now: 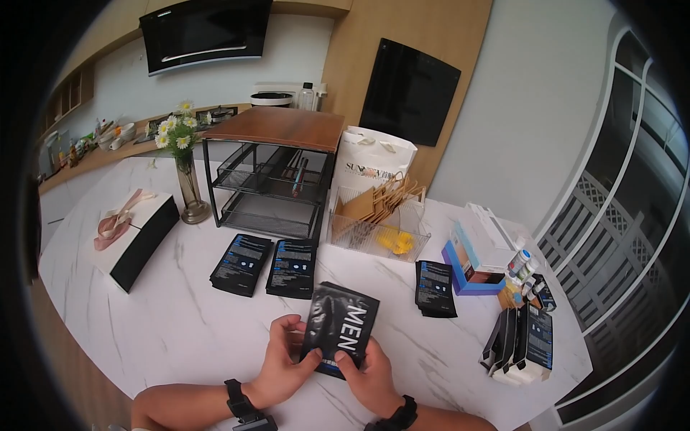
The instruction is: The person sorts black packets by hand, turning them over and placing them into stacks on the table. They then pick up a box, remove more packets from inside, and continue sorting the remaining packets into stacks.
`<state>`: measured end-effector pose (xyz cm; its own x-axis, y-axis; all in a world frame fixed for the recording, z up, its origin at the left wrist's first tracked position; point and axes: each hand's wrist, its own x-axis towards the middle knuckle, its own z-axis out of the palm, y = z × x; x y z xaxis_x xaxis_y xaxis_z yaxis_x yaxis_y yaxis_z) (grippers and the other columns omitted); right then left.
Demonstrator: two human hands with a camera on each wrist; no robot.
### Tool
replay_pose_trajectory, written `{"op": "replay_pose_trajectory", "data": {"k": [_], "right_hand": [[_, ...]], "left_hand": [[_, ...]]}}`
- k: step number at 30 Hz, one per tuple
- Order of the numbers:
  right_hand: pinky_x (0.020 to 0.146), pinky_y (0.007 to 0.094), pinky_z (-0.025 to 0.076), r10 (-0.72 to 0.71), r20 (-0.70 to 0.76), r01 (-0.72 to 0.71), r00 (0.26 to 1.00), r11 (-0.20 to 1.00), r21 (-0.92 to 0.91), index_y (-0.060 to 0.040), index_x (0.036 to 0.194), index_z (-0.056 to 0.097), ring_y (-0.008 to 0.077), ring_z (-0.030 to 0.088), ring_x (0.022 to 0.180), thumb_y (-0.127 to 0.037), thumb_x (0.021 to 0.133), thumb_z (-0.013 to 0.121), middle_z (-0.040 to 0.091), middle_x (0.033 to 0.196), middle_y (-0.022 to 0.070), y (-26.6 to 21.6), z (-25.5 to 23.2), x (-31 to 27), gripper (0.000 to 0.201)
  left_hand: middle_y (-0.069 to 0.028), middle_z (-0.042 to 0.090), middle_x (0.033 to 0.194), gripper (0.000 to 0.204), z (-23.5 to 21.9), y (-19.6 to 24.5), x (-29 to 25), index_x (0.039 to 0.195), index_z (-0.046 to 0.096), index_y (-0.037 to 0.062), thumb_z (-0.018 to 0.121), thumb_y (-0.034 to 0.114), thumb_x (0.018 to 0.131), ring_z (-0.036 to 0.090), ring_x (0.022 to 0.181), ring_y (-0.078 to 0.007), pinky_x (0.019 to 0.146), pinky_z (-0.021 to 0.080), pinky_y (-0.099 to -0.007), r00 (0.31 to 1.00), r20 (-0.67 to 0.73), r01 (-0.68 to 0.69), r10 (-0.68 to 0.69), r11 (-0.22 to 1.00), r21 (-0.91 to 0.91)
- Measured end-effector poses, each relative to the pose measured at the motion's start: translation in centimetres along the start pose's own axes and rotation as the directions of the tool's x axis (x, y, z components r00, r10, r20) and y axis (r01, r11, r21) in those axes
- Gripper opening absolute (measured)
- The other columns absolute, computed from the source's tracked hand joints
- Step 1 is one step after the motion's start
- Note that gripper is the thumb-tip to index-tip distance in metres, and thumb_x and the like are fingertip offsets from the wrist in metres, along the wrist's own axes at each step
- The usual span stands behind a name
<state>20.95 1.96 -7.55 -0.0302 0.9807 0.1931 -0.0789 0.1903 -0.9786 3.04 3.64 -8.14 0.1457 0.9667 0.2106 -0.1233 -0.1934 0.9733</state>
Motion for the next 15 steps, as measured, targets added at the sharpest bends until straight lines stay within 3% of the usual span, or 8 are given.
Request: {"op": "replay_pose_trajectory", "data": {"k": [3, 4, 6, 7, 9, 10, 13, 15], "right_hand": [[0.086, 0.0284, 0.053, -0.068, -0.085, 0.061, 0.994, 0.995, -0.083, 0.0014, 0.119, 0.059, 0.0100, 0.064, 0.098, -0.008, 0.096, 0.070, 0.070, 0.111, 0.0061, -0.4, -0.4, 0.7, 0.027], [0.085, 0.0299, 0.053, -0.115, -0.086, 0.092, 0.990, 0.968, -0.233, 0.0014, 0.117, 0.060, 0.0115, 0.065, 0.097, -0.009, 0.094, 0.072, 0.070, 0.110, 0.0087, -1.0, -0.5, 0.5, 0.028], [0.080, 0.0357, 0.055, -0.239, -0.007, 0.207, 0.971, 0.855, -0.476, 0.0011, 0.111, 0.062, 0.0195, 0.068, 0.092, -0.013, 0.090, 0.076, 0.070, 0.104, 0.0150, -1.7, -0.5, 0.0, 0.030], [0.090, 0.0406, 0.052, -0.160, 0.066, 0.169, 0.985, 0.812, -0.559, -0.0007, 0.120, 0.060, 0.0241, 0.067, 0.103, -0.020, 0.091, 0.077, 0.069, 0.104, 0.0143, -1.9, -0.4, -0.6, 0.039], [0.084, 0.0330, 0.053, -0.223, 0.188, 0.292, 0.956, 0.764, -0.575, 0.0023, 0.128, 0.055, 0.0181, 0.064, 0.091, -0.013, 0.089, 0.077, 0.067, 0.106, 0.0096, -2.7, 0.7, -2.0, 0.048], [0.090, 0.0323, 0.050, -0.307, 0.316, 0.432, 0.898, 0.753, -0.497, 0.0020, 0.130, 0.054, 0.0192, 0.062, 0.102, -0.015, 0.088, 0.078, 0.062, 0.115, 0.0109, -3.7, 1.6, -1.7, 0.051], [0.098, 0.0323, 0.047, -0.256, 0.342, 0.386, 0.904, 0.833, -0.397, 0.0013, 0.135, 0.049, 0.0181, 0.057, 0.115, -0.018, 0.086, 0.081, 0.055, 0.126, 0.0118, -3.2, 1.8, -1.8, 0.061], [0.100, 0.0358, 0.046, -0.291, 0.404, 0.464, 0.867, 0.769, -0.440, 0.0011, 0.137, 0.046, 0.0216, 0.055, 0.119, -0.022, 0.086, 0.082, 0.054, 0.128, 0.0126, -3.2, 1.2, -1.7, 0.066]], "left_hand": [[-0.0159, 0.044, 0.135, 0.076, 0.1, 0.7, -0.3, 0.145, 0.027, -0.0020, 0.077, 0.009, 0.088, 0.047, 0.126, -0.0203, 0.107, 0.042, -0.0375, 0.995, -0.013, -0.091, 0.094, 0.983, 0.161], [-0.0147, 0.042, 0.138, 0.082, 0.2, 1.2, -0.4, 0.149, 0.024, -0.0014, 0.078, 0.012, 0.090, 0.046, 0.128, -0.0191, 0.110, 0.040, -0.0373, 0.988, 0.025, -0.153, 0.151, 0.957, 0.246], [-0.0146, 0.041, 0.141, 0.093, 0.9, 2.0, -0.7, 0.153, 0.017, -0.0022, 0.081, 0.016, 0.088, 0.043, 0.132, -0.0207, 0.112, 0.037, -0.0377, 0.980, 0.104, -0.182, 0.170, 0.975, 0.128], [-0.0145, 0.040, 0.144, 0.104, 1.1, 2.4, -0.8, 0.157, 0.011, -0.0030, 0.084, 0.021, 0.087, 0.041, 0.135, -0.0223, 0.115, 0.034, -0.0381, 0.964, 0.188, -0.194, 0.188, 0.981, 0.012], [-0.0227, 0.031, 0.150, 0.118, 1.1, 3.5, -1.0, 0.156, 0.001, -0.0113, 0.086, 0.033, 0.086, 0.031, 0.142, -0.0286, 0.119, 0.028, -0.0367, 0.934, 0.358, 0.036, 0.019, 0.989, -0.146], [-0.0222, 0.032, 0.149, 0.118, 1.3, 2.4, -1.4, 0.156, 0.002, -0.0113, 0.085, 0.034, 0.086, 0.033, 0.141, -0.0282, 0.118, 0.030, -0.0368, 0.939, 0.336, -0.031, 0.067, 0.993, -0.113], [-0.0199, 0.038, 0.144, 0.111, 1.2, 1.4, -1.8, 0.155, 0.008, -0.0108, 0.084, 0.035, 0.088, 0.039, 0.136, -0.0267, 0.116, 0.033, -0.0372, 0.941, 0.316, -0.142, 0.120, 0.989, 0.045], [-0.0180, 0.043, 0.141, 0.104, 0.5, 1.7, -1.3, 0.154, 0.014, -0.0102, 0.082, 0.033, 0.089, 0.043, 0.133, -0.0255, 0.115, 0.035, -0.0375, 0.938, 0.324, -0.189, 0.127, 0.967, 0.168]]}}
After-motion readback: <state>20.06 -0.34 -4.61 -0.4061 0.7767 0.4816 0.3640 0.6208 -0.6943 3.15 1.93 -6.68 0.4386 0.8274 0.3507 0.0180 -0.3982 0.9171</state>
